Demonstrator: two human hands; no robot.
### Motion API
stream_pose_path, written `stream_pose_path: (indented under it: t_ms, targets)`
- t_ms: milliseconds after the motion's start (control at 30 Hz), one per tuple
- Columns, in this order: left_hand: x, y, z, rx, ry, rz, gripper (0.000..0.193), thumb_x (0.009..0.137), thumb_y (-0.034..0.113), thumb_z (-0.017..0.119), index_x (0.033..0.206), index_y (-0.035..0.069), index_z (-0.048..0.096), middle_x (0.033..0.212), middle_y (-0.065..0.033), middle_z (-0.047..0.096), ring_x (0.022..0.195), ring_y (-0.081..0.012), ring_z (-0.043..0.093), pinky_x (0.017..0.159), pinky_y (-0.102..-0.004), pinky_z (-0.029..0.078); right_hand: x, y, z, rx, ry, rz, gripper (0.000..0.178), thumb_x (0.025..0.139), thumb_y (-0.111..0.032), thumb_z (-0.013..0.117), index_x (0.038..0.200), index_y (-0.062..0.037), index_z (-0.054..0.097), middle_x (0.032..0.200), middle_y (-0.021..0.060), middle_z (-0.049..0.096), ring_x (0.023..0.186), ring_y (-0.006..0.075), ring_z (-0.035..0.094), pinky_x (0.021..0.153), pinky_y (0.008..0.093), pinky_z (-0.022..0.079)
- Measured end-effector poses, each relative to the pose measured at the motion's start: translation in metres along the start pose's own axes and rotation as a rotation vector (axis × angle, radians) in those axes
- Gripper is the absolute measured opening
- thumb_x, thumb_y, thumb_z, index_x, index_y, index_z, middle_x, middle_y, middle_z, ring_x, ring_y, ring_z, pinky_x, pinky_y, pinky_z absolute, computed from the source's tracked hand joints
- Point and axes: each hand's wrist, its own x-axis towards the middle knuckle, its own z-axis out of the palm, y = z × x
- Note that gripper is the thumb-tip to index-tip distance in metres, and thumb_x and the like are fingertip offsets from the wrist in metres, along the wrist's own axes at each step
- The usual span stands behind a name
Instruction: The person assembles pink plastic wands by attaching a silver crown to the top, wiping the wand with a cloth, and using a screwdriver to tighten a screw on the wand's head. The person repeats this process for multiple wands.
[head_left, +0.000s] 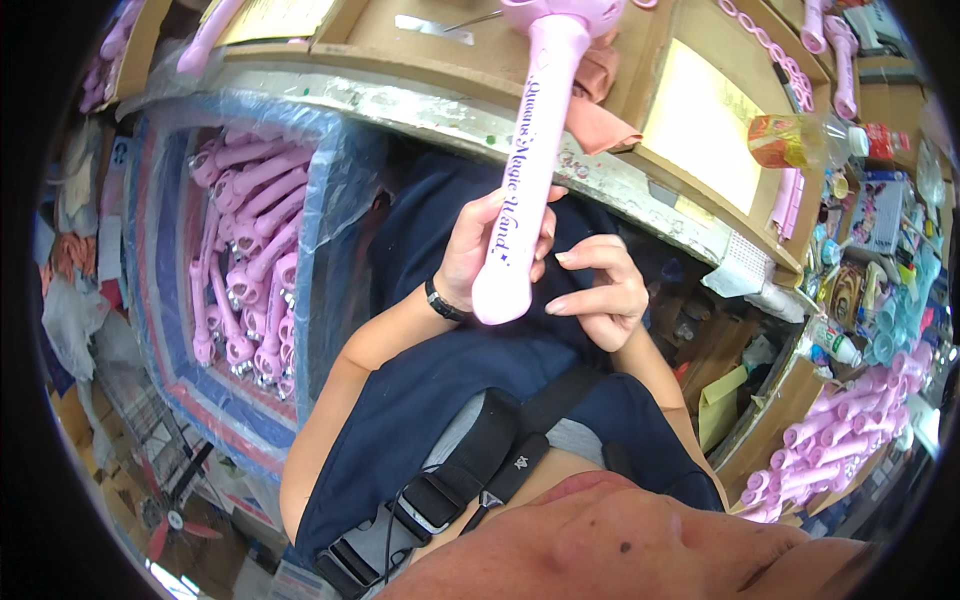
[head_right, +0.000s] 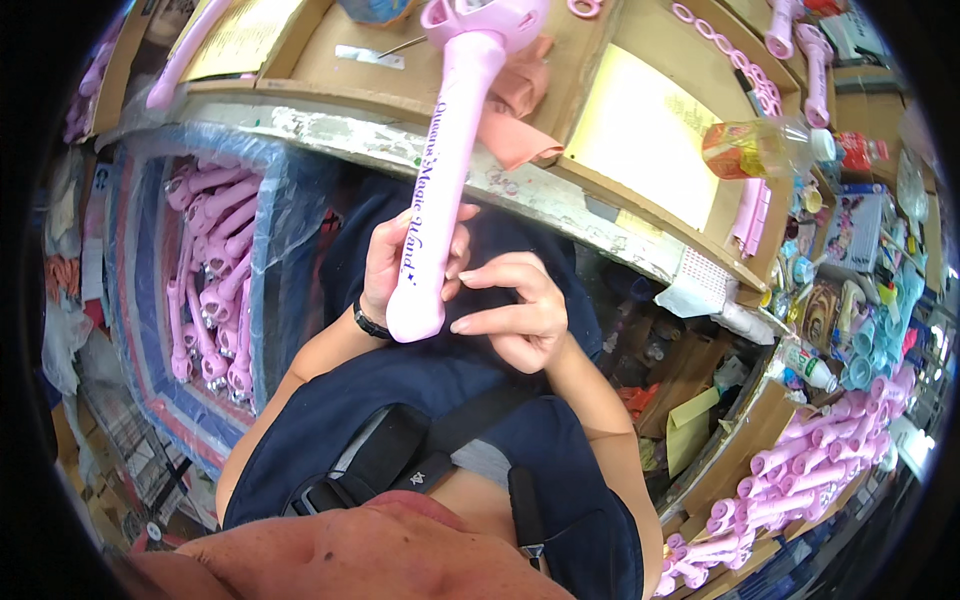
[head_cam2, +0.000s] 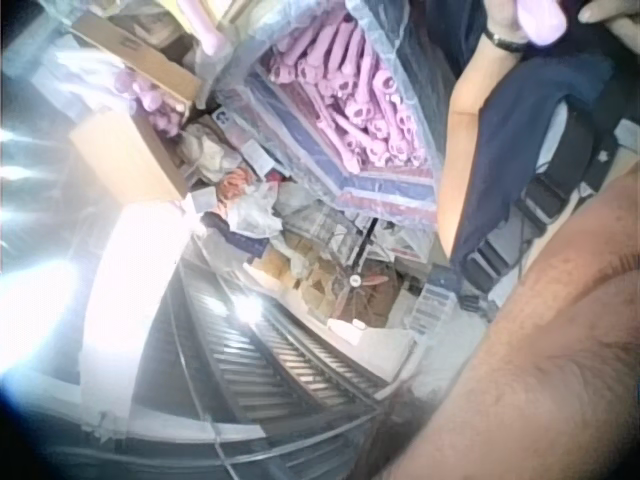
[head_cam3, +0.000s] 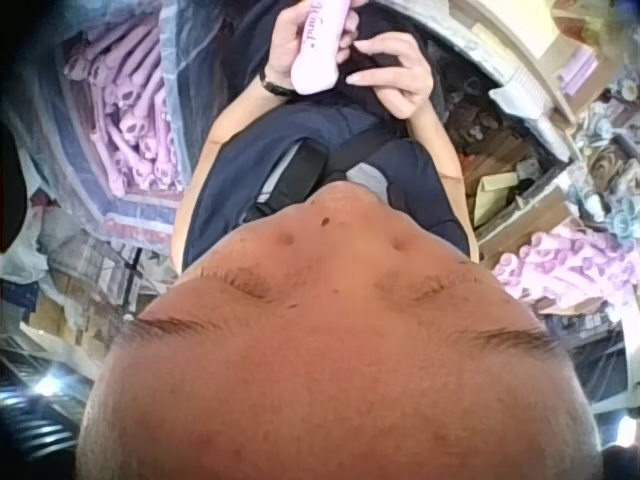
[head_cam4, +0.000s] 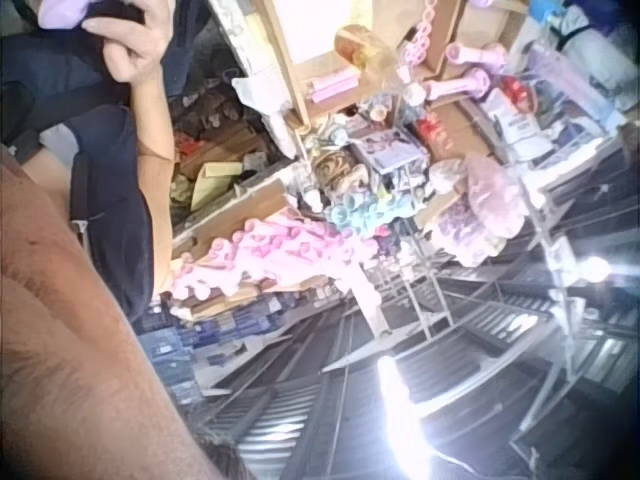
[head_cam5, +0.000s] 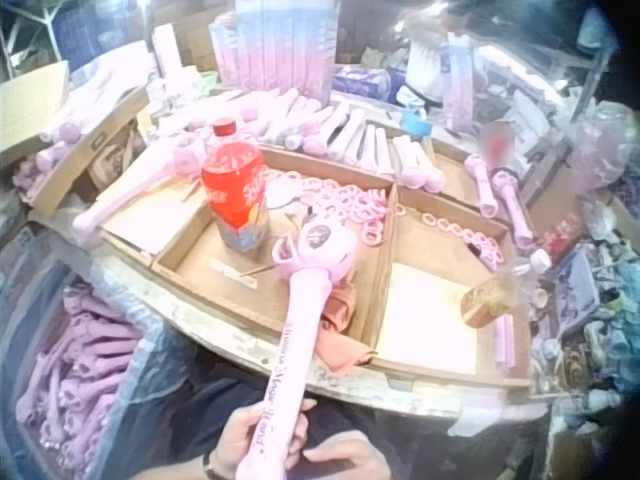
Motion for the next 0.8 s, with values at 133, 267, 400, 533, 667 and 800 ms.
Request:
stream_pose_path:
  t_ms: [133, 267, 400, 533, 667, 800]
  targets:
    - [0.002, -0.013, -0.014, 0.445, 0.197, 0.036, 0.043, 0.093, 0.024, 0.046, 0.127, -0.002, 0.043, 0.099, -0.0081, 0.057, 0.085, -0.0156, 0.058, 0.076, -0.0268, 0.049, -0.028, -0.005, 0.017, 0.665, 0.279, 0.669, 0.045, 0.087, -0.018, 0.061, 0.125, -0.0004, 0.047, 0.118, 0.0139, 0.053, 0.104, 0.0230, 0.052, 0.086, 0.0354, 0.045]
    - [0.011, -0.031, -0.014, 0.784, 0.142, 0.055, 0.044, 0.085, 0.003, 0.059, 0.125, 0.001, 0.042, 0.112, -0.0072, 0.054, 0.102, -0.0156, 0.053, 0.091, -0.0297, 0.044, -0.039, -0.003, 0.022, 0.052, 0.172, 0.707, 0.067, 0.080, -0.028, 0.071, 0.131, -0.0018, 0.038, 0.118, 0.0140, 0.052, 0.111, 0.0247, 0.052, 0.089, 0.0355, 0.045]
    - [0.009, -0.039, -0.008, 0.672, 0.067, 0.027, 0.050, 0.085, 0.005, 0.058, 0.130, -0.002, 0.038, 0.120, -0.0130, 0.052, 0.110, -0.0201, 0.052, 0.096, -0.0332, 0.042, -0.038, -0.018, 0.015, -0.020, 0.172, 0.869, 0.069, 0.077, -0.027, 0.073, 0.131, -0.0013, 0.039, 0.110, 0.0152, 0.058, 0.098, 0.0222, 0.059, 0.084, 0.0332, 0.047]
    - [0.012, -0.031, -0.012, 0.484, -0.025, 0.080, 0.047, 0.087, 0.010, 0.055, 0.129, -0.002, 0.038, 0.123, -0.0187, 0.053, 0.112, -0.0263, 0.054, 0.097, -0.0363, 0.043, -0.032, -0.029, 0.013, 0.273, 0.276, 0.850, 0.069, 0.078, -0.019, 0.073, 0.133, -0.0015, 0.036, 0.114, 0.0118, 0.055, 0.098, 0.0185, 0.058, 0.084, 0.0312, 0.047]
    - [0.021, -0.021, -0.009, 0.283, -0.029, 0.057, 0.062, 0.084, 0.015, 0.056, 0.137, -0.001, 0.030, 0.119, -0.0187, 0.056, 0.112, -0.0312, 0.054, 0.096, -0.0397, 0.045, -0.027, -0.040, 0.016, 0.531, 0.243, 0.794, 0.075, 0.078, -0.007, 0.071, 0.139, -0.0038, 0.026, 0.125, 0.0119, 0.047, 0.110, 0.0176, 0.051, 0.091, 0.0324, 0.044]
    - [0.019, -0.020, -0.003, 0.313, 0.005, 0.076, 0.062, 0.084, 0.016, 0.058, 0.138, 0.001, 0.030, 0.119, -0.0177, 0.056, 0.109, -0.0298, 0.057, 0.095, -0.0393, 0.046, -0.027, -0.047, 0.016, 0.276, 0.175, 0.833, 0.073, 0.078, -0.009, 0.071, 0.137, -0.0034, 0.028, 0.124, 0.0120, 0.048, 0.112, 0.0182, 0.050, 0.092, 0.0315, 0.043]
